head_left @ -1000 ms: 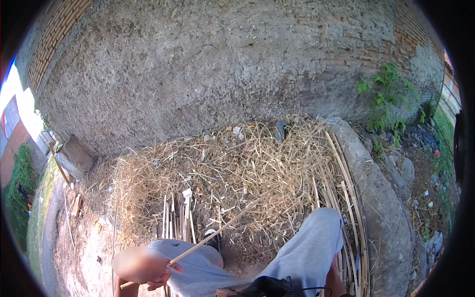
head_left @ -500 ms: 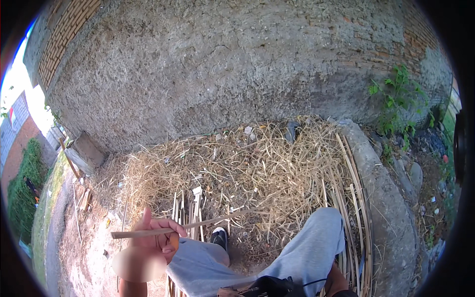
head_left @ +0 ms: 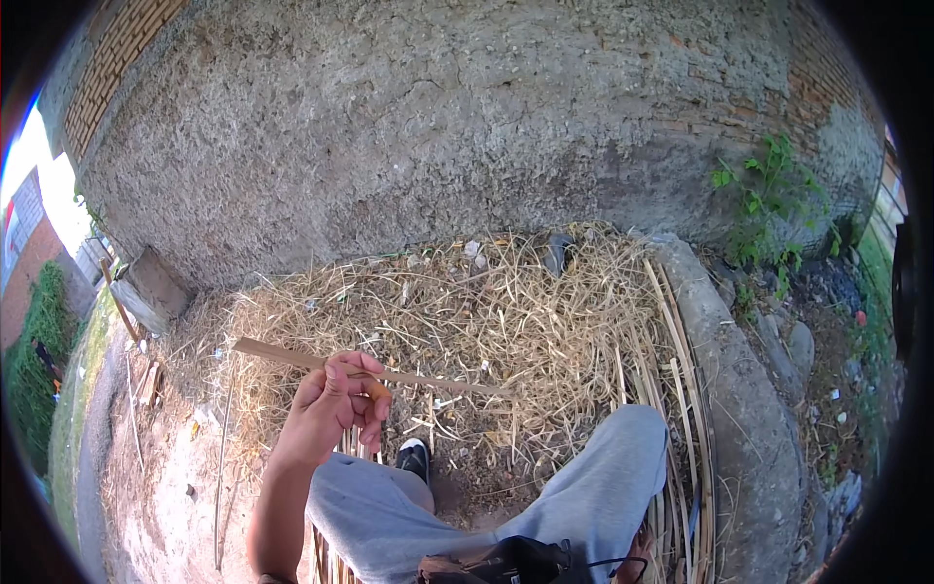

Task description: The person shaves a bamboo stick with a utility knife, scrapes it with a machete, and continues shaving it with the utility knife.

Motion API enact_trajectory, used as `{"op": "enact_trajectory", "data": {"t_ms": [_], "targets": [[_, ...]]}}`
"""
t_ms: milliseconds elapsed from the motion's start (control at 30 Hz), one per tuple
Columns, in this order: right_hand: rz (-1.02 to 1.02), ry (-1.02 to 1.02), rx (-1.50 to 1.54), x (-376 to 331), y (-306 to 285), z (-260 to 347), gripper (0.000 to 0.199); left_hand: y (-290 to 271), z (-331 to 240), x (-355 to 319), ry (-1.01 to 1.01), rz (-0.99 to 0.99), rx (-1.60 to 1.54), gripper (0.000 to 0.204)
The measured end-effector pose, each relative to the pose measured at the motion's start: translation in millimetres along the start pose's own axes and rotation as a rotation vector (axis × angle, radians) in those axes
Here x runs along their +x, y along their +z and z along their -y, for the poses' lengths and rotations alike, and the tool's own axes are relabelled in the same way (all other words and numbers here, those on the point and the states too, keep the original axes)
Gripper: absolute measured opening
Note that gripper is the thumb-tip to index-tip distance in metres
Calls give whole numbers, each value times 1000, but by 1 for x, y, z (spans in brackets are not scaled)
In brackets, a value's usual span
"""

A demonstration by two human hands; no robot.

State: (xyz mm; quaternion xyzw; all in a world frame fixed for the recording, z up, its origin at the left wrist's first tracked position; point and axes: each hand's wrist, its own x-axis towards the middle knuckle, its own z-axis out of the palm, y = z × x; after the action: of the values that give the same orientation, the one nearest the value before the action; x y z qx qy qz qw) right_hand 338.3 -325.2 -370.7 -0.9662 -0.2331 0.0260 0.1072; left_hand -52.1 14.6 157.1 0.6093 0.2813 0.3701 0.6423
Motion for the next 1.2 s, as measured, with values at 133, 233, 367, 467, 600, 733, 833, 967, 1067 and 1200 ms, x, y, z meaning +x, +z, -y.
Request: {"op": "enact_trajectory", "data": {"t_ms": [133,233,367,467,600,733,833,967,1067,1200], "targets": [[-15,4,-4,3,-2,1,46,3,0,0,4,1,13,51],[-23,6,-3,4,-3,1,47,2,0,-2,3,12,17,51],[-30,4,-1,5,-4,0,47,-1,0,-4,-1,22,37,49],[-35,8,-6,6,-5,-1,48,-3,0,-3,-9,7,110,49],[-36,2,-6,4,-7,-2,49,-3,3,-1,-13,-12,65,49],[-44,0,0,3,-8,-4,50,0,2,-2,17,6,29,46],[-45,0,0,1,-8,-5,50,0,3,-1,25,21,55,47],[-55,4,3,1,-7,-5,51,0,4,-1,13,-3,80,48],[-61,5,3,-4,-7,-9,51,-3,6,-1,11,-19,82,49],[-71,14,17,-16,-8,-18,52,-5,10,0,26,-19,98,49]]}}
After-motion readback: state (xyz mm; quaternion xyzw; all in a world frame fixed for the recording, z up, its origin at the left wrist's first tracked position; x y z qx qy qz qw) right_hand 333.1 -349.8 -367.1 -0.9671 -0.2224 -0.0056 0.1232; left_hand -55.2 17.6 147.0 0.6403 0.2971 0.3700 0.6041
